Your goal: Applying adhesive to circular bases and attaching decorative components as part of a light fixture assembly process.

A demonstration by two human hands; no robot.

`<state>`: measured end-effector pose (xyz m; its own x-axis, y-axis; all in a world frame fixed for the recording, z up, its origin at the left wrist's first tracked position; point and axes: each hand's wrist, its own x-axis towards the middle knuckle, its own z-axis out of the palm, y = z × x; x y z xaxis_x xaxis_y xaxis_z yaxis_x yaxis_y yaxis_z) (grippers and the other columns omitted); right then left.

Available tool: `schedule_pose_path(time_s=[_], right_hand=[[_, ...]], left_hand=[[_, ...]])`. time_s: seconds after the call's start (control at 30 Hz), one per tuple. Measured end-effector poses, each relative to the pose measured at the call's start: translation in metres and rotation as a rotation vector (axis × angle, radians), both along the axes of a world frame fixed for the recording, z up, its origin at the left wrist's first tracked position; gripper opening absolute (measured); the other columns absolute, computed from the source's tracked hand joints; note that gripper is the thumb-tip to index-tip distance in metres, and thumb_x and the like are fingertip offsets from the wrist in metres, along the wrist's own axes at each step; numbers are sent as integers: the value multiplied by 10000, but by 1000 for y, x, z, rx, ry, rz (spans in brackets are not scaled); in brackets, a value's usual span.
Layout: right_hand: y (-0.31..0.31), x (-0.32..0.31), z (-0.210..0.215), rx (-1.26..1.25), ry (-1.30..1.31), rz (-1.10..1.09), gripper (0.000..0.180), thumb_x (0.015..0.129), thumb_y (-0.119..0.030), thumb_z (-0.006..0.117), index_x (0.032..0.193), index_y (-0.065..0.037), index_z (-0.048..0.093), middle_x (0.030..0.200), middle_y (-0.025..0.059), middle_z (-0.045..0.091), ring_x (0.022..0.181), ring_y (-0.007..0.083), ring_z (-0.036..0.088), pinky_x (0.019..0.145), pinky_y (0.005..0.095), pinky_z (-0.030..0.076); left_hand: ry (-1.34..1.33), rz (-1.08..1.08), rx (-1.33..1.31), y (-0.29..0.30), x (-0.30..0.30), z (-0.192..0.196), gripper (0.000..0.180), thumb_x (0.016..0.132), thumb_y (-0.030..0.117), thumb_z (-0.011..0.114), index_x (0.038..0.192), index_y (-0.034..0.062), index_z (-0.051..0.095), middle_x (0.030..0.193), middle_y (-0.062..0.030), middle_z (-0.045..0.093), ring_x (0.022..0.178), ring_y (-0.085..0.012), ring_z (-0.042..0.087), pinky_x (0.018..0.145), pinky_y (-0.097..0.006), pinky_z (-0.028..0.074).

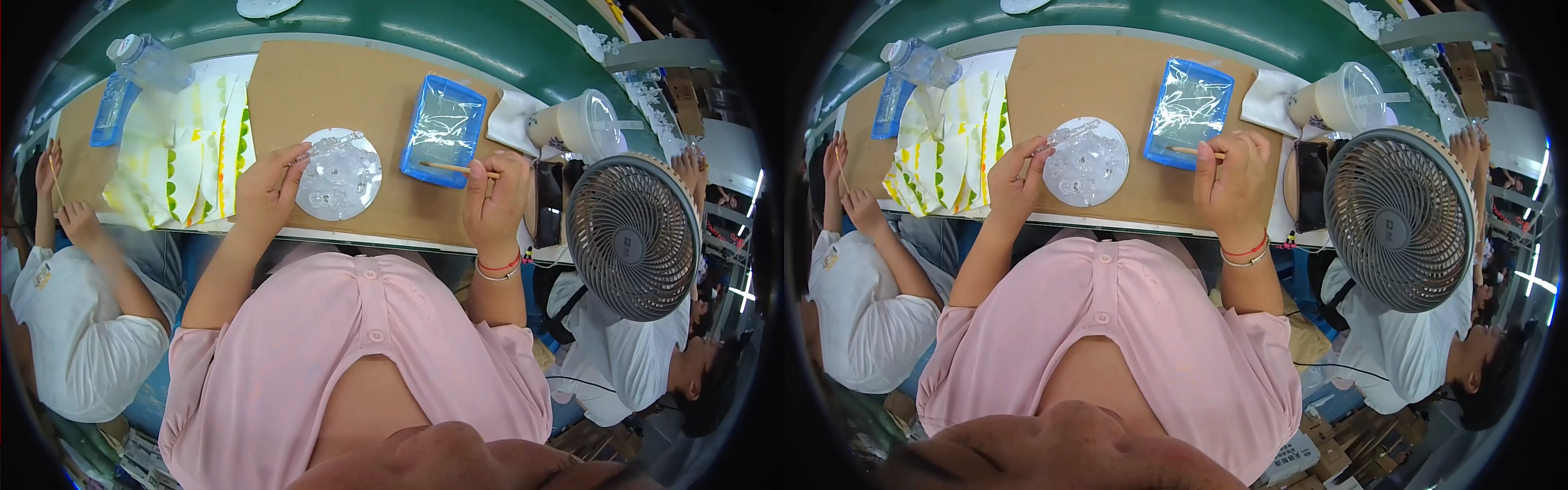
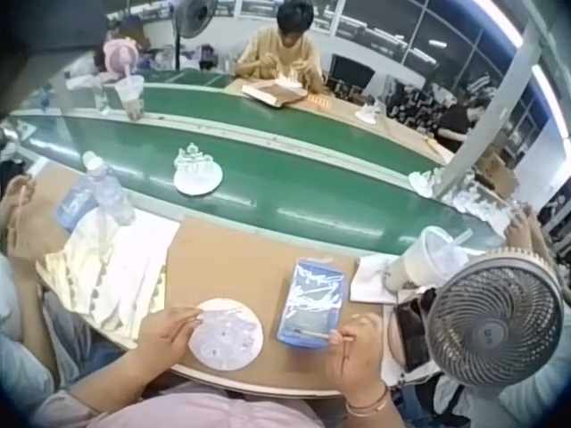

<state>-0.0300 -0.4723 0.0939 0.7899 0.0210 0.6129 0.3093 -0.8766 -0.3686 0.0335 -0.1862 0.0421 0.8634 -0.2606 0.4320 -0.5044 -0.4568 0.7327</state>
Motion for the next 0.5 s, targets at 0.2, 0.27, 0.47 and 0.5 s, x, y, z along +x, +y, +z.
schedule_pose_path(time_s=[0.2,0.27,0.47,0.5], right_hand=[[-5,0,-4,55,25,22,136,951,-141,565,951,-21,501,843,103,560,880,267,530,851,374,430],[-7,0,-5,73,33,-8,139,954,-145,563,941,-22,499,851,100,562,884,259,531,851,373,432],[1,1,-10,228,128,-38,149,953,-159,571,918,-32,502,838,90,539,869,233,551,815,347,440],[2,0,-8,219,121,-58,153,949,-160,579,912,-31,506,833,91,537,851,228,552,783,343,441]], left_hand=[[63,-14,19,-2,1,3,181,859,29,664,1035,-12,659,918,-131,702,807,-210,683,739,-266,515],[55,-15,38,-1,1,3,181,857,24,663,1035,-13,659,921,-130,703,810,-210,683,741,-266,515],[-16,-25,9,-4,4,0,191,841,26,668,1031,43,670,907,-124,691,741,-234,663,644,-287,509],[3,-27,9,-3,3,0,194,840,23,668,1034,40,669,908,-128,691,744,-236,665,646,-288,510]])
